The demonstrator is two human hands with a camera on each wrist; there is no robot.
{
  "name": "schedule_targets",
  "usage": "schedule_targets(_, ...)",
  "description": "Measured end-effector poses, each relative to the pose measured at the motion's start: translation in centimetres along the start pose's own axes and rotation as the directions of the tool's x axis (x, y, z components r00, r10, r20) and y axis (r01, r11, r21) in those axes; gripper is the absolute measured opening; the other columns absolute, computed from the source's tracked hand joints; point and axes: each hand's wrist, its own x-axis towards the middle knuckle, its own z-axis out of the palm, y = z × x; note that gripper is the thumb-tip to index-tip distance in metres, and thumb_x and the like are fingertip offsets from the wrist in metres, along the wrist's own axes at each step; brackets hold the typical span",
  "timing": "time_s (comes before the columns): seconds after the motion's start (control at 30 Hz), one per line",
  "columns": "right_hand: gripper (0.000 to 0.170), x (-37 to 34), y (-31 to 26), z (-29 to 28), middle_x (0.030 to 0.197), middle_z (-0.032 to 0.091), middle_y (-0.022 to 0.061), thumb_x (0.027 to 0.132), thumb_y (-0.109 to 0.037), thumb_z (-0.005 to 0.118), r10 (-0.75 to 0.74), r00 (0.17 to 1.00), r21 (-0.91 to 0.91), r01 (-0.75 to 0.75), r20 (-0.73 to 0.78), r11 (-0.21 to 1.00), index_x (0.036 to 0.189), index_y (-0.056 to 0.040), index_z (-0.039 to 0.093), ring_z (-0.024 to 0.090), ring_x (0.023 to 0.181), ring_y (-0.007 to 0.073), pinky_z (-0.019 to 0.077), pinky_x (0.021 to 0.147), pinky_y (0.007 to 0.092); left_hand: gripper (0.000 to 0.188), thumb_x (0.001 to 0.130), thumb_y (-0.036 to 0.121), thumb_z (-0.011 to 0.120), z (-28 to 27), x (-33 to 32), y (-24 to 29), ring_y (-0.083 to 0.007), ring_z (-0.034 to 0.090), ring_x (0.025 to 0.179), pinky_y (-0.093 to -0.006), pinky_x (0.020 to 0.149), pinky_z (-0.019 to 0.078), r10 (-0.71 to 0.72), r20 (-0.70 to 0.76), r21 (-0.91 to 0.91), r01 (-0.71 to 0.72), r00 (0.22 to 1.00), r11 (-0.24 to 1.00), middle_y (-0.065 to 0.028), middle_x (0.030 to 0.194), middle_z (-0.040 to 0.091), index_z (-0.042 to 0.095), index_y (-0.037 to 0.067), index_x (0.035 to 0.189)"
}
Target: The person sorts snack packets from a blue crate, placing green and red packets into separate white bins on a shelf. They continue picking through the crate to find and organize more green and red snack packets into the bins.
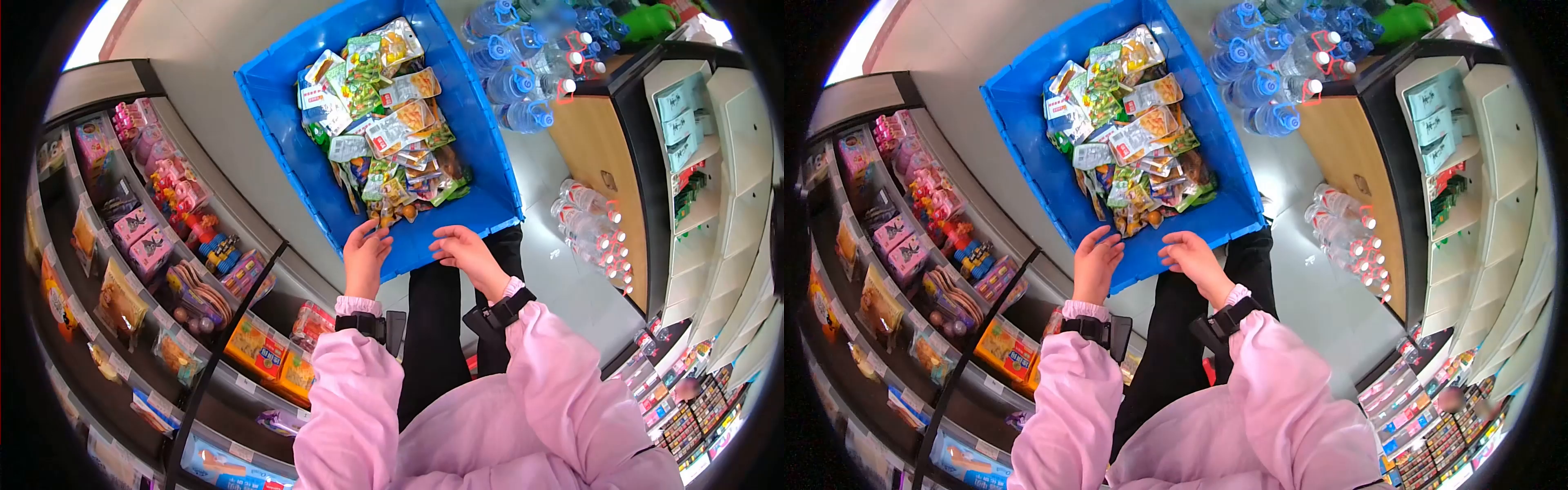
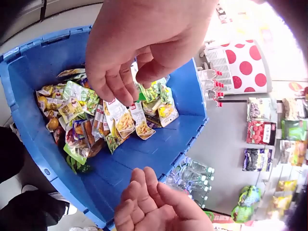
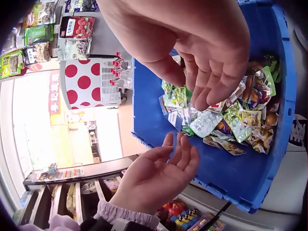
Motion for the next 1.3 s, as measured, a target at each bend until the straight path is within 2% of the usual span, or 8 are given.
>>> schedule_targets(0.23, 0.030, 3.0, 0.5, -1.2, 0.093, 0.057, 0.0111, 0.081, -0.015, 0.044, -0.027, 0.999, -0.062, 0.024, -0.042, 0.998, 0.108, 0.0000, 0.045, 0.056, 0.080, 0.0174, 0.0449, 0.070, 0.0267, 0.034, 0.078, -0.001, 0.042, 0.3, 0.7, 1.2, -0.0151, 0.055, 0.078, -0.0263, 0.071, 0.0450, 0.054, 0.037, 0.071, -0.057, 0.998, 0.996, -0.0124, 0.098, 0.054, 0.045, 0.001, 0.112)
schedule_targets(0.47, 0.031, 6.4, -0.3, -2.8, 0.094, 0.056, 0.0112, 0.081, -0.016, 0.044, 0.041, 0.999, -0.031, -0.042, -0.021, 0.999, 0.108, 0.0000, 0.046, 0.055, 0.082, 0.0177, 0.0450, 0.071, 0.0270, 0.034, 0.079, 0.002, 0.044, 1.5, 2.8, 1.2, -0.0178, 0.054, 0.084, -0.0290, 0.075, 0.0452, 0.047, 0.027, 0.074, -0.049, 0.999, 0.996, -0.0125, 0.102, 0.052, 0.043, 0.001, 0.113)
schedule_targets(0.63, 0.028, 8.2, -1.2, -4.5, 0.095, 0.055, 0.0106, 0.083, -0.015, 0.044, 0.090, 0.996, -0.054, -0.089, 0.024, 0.995, 0.107, -0.0005, 0.046, 0.055, 0.083, 0.0156, 0.0448, 0.071, 0.0254, 0.034, 0.079, 0.001, 0.044, 3.5, 4.2, 1.3, -0.0177, 0.054, 0.084, -0.0288, 0.075, 0.0452, 0.066, 0.025, 0.042, -0.067, 0.998, 0.997, -0.0129, 0.101, 0.052, 0.043, 0.001, 0.113)
schedule_targets(1.07, 0.029, 10.7, -3.2, -10.2, 0.093, 0.056, 0.0115, 0.081, -0.013, 0.045, 0.126, 0.992, -0.084, -0.127, -0.017, 0.988, 0.106, 0.0011, 0.046, 0.056, 0.080, 0.0165, 0.0463, 0.068, 0.0260, 0.035, 0.077, -0.003, 0.046, 10.1, 7.9, -1.0, -0.0165, 0.056, 0.080, -0.0269, 0.071, 0.0459, 0.012, 0.019, 0.013, -0.013, 1.000, 1.000, -0.0122, 0.097, 0.054, 0.044, 0.000, 0.111)
schedule_targets(1.17, 0.027, 12.7, -2.5, -10.8, 0.091, 0.056, 0.0105, 0.078, -0.011, 0.048, 0.062, 0.996, -0.293, -0.077, -0.061, 0.953, 0.102, 0.0010, 0.049, 0.056, 0.079, 0.0164, 0.0462, 0.066, 0.0264, 0.036, 0.075, -0.004, 0.046, 10.4, 10.0, -2.2, -0.0163, 0.056, 0.079, -0.0261, 0.071, 0.0460, 0.024, 0.048, 0.010, -0.024, 0.999, 1.000, -0.0121, 0.097, 0.054, 0.045, 0.000, 0.111)
schedule_targets(1.2, 0.025, 15.5, 0.7, -12.0, 0.091, 0.056, 0.0132, 0.074, -0.006, 0.048, -0.149, 0.989, -0.620, 0.111, -0.010, 0.777, 0.098, 0.0017, 0.051, 0.057, 0.080, 0.0217, 0.0463, 0.067, 0.0291, 0.036, 0.075, -0.004, 0.046, 10.6, 10.6, -2.6, -0.0162, 0.056, 0.078, -0.0260, 0.071, 0.0460, 0.020, 0.051, 0.007, -0.020, 0.999, 1.000, -0.0121, 0.097, 0.054, 0.045, 0.000, 0.110)
schedule_targets(1.23, 0.025, 16.2, 1.1, -12.1, 0.091, 0.056, 0.0143, 0.073, -0.006, 0.047, -0.158, 0.987, -0.777, 0.112, 0.016, 0.619, 0.097, 0.0018, 0.052, 0.057, 0.080, 0.0239, 0.0461, 0.068, 0.0306, 0.036, 0.074, -0.005, 0.046, 10.8, 11.0, -3.1, -0.0161, 0.056, 0.078, -0.0258, 0.070, 0.0461, 0.016, 0.053, 0.004, -0.016, 0.998, 1.000, -0.0122, 0.097, 0.054, 0.045, 0.000, 0.110)
schedule_targets(1.3, 0.026, 17.8, 1.6, -12.0, 0.092, 0.056, 0.0166, 0.071, -0.004, 0.047, -0.156, 0.984, -0.969, 0.120, 0.087, 0.218, 0.096, 0.0019, 0.053, 0.057, 0.082, 0.0285, 0.0458, 0.070, 0.0336, 0.032, 0.076, -0.001, 0.044, 11.0, 11.8, -4.3, -0.0127, 0.055, 0.078, -0.0239, 0.070, 0.0446, -0.002, 0.050, 0.009, 0.001, 0.999, 1.000, -0.0084, 0.094, 0.056, 0.047, 0.001, 0.108)
